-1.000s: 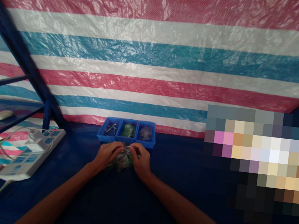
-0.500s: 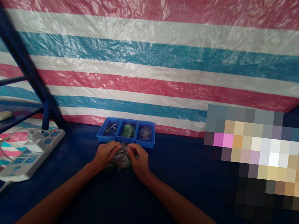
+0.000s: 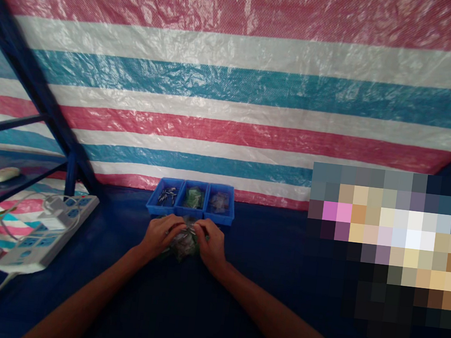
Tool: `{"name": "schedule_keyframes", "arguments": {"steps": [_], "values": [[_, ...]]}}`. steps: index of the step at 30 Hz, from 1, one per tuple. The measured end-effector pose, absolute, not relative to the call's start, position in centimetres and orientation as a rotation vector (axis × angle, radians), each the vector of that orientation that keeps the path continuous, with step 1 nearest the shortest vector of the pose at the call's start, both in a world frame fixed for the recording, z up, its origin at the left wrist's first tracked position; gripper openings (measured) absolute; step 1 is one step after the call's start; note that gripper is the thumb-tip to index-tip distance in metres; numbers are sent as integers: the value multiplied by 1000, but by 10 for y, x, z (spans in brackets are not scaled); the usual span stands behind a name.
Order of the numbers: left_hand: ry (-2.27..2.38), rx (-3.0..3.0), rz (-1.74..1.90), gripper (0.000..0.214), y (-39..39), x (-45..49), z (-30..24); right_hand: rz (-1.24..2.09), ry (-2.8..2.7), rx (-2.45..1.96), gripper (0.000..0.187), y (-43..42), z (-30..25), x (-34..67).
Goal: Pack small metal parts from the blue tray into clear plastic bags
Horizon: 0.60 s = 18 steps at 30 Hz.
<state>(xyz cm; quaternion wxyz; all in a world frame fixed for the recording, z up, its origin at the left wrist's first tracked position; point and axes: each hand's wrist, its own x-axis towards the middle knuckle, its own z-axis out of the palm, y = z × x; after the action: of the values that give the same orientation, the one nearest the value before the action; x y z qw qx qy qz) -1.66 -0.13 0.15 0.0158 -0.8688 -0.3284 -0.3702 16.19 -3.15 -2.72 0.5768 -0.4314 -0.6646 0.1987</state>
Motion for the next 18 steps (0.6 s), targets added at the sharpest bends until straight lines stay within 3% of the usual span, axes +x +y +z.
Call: {"name": "schedule_keyframes", "arguments": {"steps": [13, 18], "values": [[-979, -2652, -1219, 16, -2, -15, -1, 469, -1583, -1034, 30, -30, -28, 162], [-1009, -2636, -1221, 19, -3, -14, -1, 575, -1501, -995, 21, -32, -26, 161]]}}
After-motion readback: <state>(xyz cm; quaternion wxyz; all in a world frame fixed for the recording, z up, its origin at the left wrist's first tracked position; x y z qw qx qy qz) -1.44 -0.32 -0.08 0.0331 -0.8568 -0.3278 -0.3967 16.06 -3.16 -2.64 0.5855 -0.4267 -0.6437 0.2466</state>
